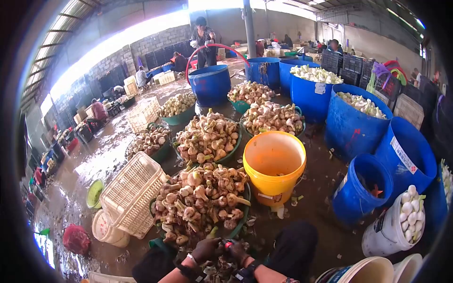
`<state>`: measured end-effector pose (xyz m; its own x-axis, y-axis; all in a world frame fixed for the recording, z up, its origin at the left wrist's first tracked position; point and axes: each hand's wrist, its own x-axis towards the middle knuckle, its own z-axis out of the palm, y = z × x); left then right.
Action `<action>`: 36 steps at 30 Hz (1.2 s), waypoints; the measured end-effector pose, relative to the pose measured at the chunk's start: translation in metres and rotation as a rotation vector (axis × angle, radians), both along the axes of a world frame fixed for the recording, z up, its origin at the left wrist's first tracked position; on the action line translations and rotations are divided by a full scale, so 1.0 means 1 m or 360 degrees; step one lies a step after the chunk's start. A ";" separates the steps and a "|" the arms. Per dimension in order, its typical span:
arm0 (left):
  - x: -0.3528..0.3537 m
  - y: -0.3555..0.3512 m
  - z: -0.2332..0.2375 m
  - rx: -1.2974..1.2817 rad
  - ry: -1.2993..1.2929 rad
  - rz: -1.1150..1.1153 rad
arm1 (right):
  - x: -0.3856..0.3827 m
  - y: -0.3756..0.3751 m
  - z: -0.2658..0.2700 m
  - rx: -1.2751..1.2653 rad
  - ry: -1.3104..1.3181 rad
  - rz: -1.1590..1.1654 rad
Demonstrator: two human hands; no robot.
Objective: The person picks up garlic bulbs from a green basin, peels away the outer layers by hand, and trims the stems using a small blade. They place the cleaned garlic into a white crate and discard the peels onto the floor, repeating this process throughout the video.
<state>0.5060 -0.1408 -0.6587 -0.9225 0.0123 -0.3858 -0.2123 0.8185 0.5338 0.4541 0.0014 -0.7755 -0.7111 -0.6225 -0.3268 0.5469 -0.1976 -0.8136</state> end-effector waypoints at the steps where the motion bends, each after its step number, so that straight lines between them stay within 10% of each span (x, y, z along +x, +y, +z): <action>1: 0.008 0.004 0.004 0.0122 0.0405 0.0088 | 0.004 0.002 0.001 -0.0165 -0.0472 0.0114; 5: 0.032 0.009 -0.013 0.0795 0.0623 0.0366 | 0.005 0.012 0.045 -0.0452 -0.1011 0.0388; 9: 0.037 0.002 -0.013 0.0775 0.0276 0.0577 | 0.013 0.008 0.019 0.0646 0.1190 -0.0072; 12: 0.040 0.006 -0.004 0.0563 0.0345 0.0467 | 0.014 0.009 0.029 0.0999 0.1300 0.0119; 20: 0.047 -0.018 -0.022 0.0530 0.0394 0.0199 | 0.014 0.012 0.029 0.0800 0.1052 0.0466; 23: 0.051 -0.028 -0.007 0.1293 -0.0203 0.0494 | 0.010 0.012 0.021 0.0583 0.0942 0.0555; 29: 0.048 0.001 -0.013 0.1631 0.0238 0.0829 | 0.017 0.012 0.032 0.0036 -0.0810 0.0342; 32: 0.043 0.004 -0.037 0.1438 0.0411 0.0717 | 0.016 0.022 0.058 -0.0241 -0.0189 0.0622; 34: 0.044 0.004 -0.031 0.0946 0.0465 0.0678 | 0.008 0.017 0.022 -0.0302 -0.0650 0.0512; 36: 0.046 -0.001 -0.059 0.0861 0.0381 0.0685 | 0.003 0.012 0.007 -0.0002 0.0635 0.0808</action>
